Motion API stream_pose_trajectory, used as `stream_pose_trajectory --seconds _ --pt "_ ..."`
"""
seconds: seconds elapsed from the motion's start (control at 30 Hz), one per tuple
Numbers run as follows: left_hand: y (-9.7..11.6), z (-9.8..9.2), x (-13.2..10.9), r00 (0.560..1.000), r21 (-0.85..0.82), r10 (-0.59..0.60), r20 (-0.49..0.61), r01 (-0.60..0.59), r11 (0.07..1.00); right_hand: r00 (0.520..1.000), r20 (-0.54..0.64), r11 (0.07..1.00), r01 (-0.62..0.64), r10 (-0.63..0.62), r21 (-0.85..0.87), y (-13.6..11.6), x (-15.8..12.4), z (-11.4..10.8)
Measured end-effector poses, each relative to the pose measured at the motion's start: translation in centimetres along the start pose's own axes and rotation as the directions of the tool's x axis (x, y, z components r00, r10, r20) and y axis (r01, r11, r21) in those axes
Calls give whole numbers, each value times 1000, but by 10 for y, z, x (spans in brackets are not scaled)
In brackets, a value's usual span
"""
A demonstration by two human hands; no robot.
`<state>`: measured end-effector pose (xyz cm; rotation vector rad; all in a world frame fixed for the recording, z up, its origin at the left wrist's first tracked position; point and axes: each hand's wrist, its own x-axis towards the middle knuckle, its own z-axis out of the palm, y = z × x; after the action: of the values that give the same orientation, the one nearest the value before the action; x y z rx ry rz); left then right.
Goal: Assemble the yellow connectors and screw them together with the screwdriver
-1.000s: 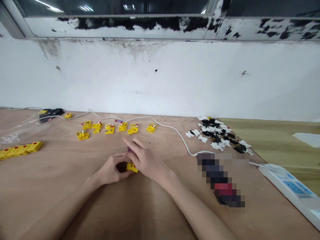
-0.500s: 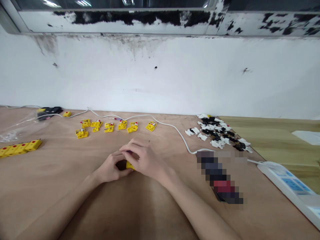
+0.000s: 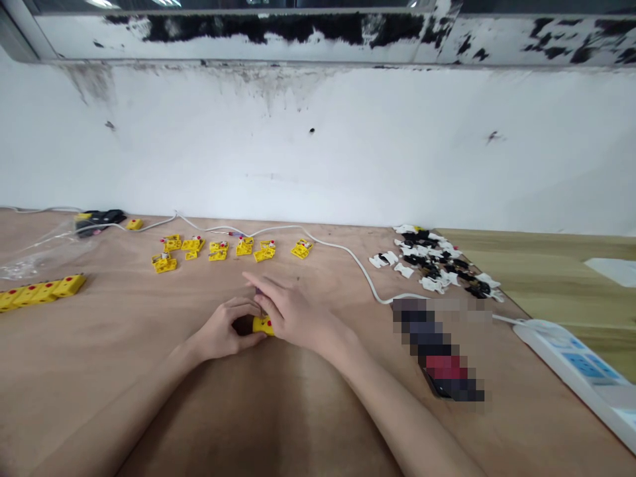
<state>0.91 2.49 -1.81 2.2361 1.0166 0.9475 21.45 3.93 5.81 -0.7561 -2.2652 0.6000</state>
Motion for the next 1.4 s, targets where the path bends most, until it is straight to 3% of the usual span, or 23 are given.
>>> stream_pose_trajectory --seconds 0.23,0.37,0.47,0.6,0.7,0.9,1.03,1.13,1.2,1.3,1.4 --pt "-2 1 -1 999 12 -18 27 18 1000 995 -87 999 -49 48 -16 -5 2 1" --pt "-2 0 0 999 23 -22 24 22 1000 996 -83 993 -31 40 115 -4 2 7" --pt "-2 1 0 1000 29 -16 14 16 999 990 -138 997 5 5 75 -2 1 6" --pt "-3 1 -1 1000 11 -15 12 15 1000 998 3 997 63 -63 52 -3 1 -3" --pt "-2 1 0 1000 5 -20 5 20 1000 996 5 992 86 -86 87 -6 2 -4" --pt "2 0 0 998 13 -49 30 49 999 997 -42 987 -73 68 -143 -13 7 -1" --pt "1 1 0 998 15 -55 23 55 998 987 125 906 -43 105 -421 -23 7 -15" --pt "3 0 1 997 21 -69 40 68 997 964 235 719 73 127 -691 -34 6 -26" --pt "5 -1 2 996 25 -82 44 81 996 932 350 600 226 97 -767 -41 7 -32" --pt "5 -3 3 996 50 -82 43 80 996 813 579 515 474 57 -715 -47 14 -39" --pt "2 -2 3 997 90 -63 47 59 994 708 696 521 551 122 -652 -52 26 -40"
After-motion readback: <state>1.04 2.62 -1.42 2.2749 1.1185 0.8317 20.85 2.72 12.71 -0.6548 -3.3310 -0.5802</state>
